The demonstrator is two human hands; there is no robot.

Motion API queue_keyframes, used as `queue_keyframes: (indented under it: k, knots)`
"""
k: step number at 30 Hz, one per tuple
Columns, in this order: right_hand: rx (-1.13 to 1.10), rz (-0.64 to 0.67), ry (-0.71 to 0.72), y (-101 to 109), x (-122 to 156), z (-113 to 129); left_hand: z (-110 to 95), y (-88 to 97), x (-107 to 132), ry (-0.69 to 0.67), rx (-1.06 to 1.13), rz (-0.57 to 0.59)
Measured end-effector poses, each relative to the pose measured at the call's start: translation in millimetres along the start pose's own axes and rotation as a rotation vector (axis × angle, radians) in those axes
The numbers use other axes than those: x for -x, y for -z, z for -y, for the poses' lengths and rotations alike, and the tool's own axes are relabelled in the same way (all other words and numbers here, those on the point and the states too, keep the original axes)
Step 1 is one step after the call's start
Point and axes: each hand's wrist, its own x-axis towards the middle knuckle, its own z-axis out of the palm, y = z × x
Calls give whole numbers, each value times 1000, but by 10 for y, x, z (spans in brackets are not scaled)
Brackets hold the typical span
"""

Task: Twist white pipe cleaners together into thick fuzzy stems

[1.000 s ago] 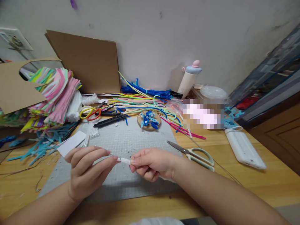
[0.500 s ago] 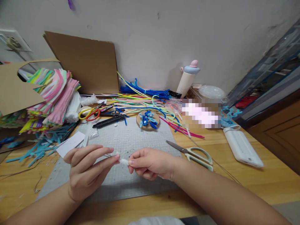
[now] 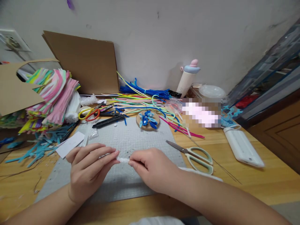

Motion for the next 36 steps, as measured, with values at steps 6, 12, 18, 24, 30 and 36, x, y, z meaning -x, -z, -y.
queue_keyframes:
  k: [6, 12, 18, 24, 30, 36]
  knots:
    - [549, -183, 223, -19, 118, -28, -19, -17, -10, 47, 55, 78]
    - [783, -250, 369, 14, 69, -80, 5, -74, 4, 162, 159, 223]
    - [854, -306, 431, 52, -35, -137, -5, -122, 28, 278, 270, 395]
    - [874, -386, 617, 113, -31, -192, -32, -141, 9, 532, 542, 594]
    - [902, -412, 797, 218, -11, -266, -4, -162, 6, 1185, 1074, 866]
    - [876, -428, 854, 239, -12, -286, 12, -123, 3, 1330, 1479, 904]
